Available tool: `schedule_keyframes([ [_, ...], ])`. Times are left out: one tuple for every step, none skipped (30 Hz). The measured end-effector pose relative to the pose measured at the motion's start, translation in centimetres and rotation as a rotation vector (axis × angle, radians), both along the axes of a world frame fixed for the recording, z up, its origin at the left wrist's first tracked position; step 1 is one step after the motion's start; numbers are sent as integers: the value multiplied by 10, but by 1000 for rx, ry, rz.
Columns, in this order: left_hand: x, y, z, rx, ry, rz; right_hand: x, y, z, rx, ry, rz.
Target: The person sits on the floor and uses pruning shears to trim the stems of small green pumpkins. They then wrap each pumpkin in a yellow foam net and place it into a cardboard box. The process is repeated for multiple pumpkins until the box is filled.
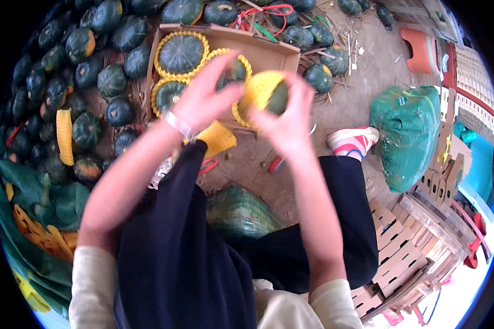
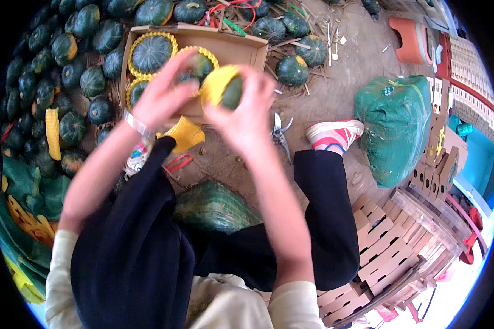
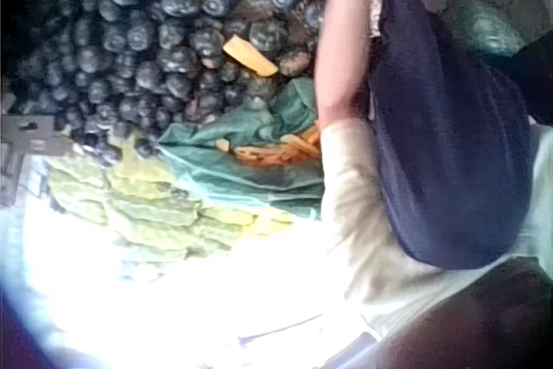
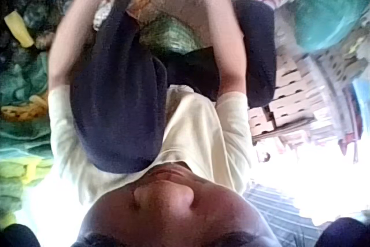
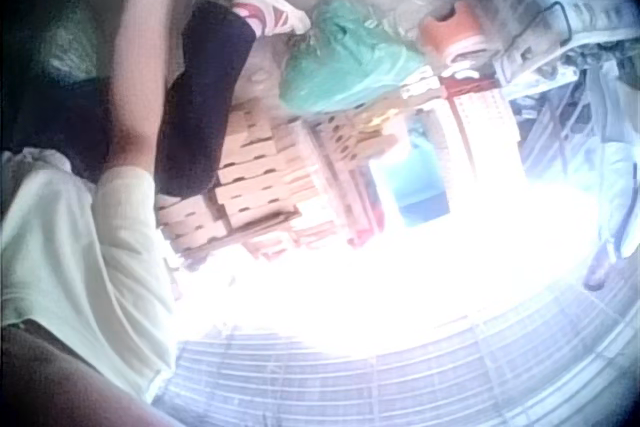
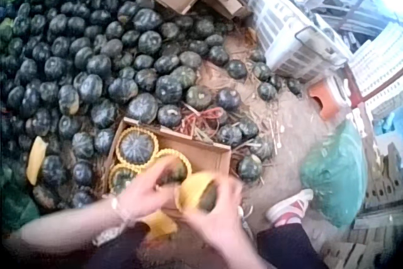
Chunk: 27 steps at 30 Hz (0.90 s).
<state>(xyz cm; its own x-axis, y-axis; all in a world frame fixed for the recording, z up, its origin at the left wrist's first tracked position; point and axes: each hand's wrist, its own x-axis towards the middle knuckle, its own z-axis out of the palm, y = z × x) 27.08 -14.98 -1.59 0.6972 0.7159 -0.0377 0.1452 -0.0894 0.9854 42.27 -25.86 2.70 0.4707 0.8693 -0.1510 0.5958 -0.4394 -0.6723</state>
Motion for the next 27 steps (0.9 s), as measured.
schedule_keyframes([
  [19, 21, -5, 398, 154, 37, 15, 12, -4, 91, -52, -64],
  [40, 41, -19, 685, 237, 51, 22, 26, -8, 171, -244, -56],
  [54, 55, -28, 921, 350, 47, 25, 43, -16, 182, -433, 23],
  [66, 69, -44, 1003, 468, -39, 26, 56, -24, 191, -630, 101],
  [75, 82, -51, 970, 684, -185, 21, 63, -36, 36, -750, 208],
  [85, 85, -47, 968, 673, -181, 19, 64, -52, -131, -879, 310],
  [88, 93, -40, 824, 761, -247, 8, 67, -59, -71, -921, 382],
  [91, 98, -36, 678, 846, -312, 10, 65, -60, -187, -733, 369],
  [90, 97, -41, 765, 821, -258, 17, 67, -58, -200, -624, 405],
  [96, 94, -36, 750, 822, -274, 33, 63, -57, -227, -517, 430],
  [101, 89, -37, 730, 808, -289, 52, 68, -59, -264, -403, 454],
  [104, 94, -36, 729, 797, -280, 61, 78, -58, -281, -314, 509],
  [103, 97, -37, 745, 794, -272, 61, 82, -60, -295, -352, 510],
  [98, 100, -39, 747, 709, -208, 58, 84, -62, -309, -391, 508],
  [89, 97, -48, 734, 632, -152, 48, 78, -69, -196, -450, 508],
  [82, 91, -42, 762, 400, 9, 41, 71, -74, -161, -518, 474],
  [70, 76, -37, 786, 234, 81, 35, 62, -77, -136, -533, 419],
  [58, 61, -25, 754, 196, 94, 31, 56, -77, -106, -557, 364],
  [42, 40, -8, 593, 149, 68, 26, 48, -75, -176, -625, 362],
  [20, 18, 1, 409, 241, -8, 22, 35, -75, -140, -735, 356],
  [-4, -3, 5, 335, 260, -64, 16, 26, -67, -72, -637, 284],
  [-26, -22, 10, 321, 307, -127, 12, 21, -60, 0, -535, 215],
  [-42, -41, 9, 355, 413, -194, 20, 16, -54, 110, -475, 182],
  [-49, -58, 7, 418, 591, -260, 27, 12, -50, 151, -460, 134],
  [-52, -68, 3, 501, 596, -253, 30, 16, -49, 110, -406, 124],
  [-53, -76, -2, 584, 598, -247, 33, 21, -51, 70, -352, 113],
  [-52, -77, -14, 594, 593, -243, 34, 29, -54, 104, -406, 96],
])
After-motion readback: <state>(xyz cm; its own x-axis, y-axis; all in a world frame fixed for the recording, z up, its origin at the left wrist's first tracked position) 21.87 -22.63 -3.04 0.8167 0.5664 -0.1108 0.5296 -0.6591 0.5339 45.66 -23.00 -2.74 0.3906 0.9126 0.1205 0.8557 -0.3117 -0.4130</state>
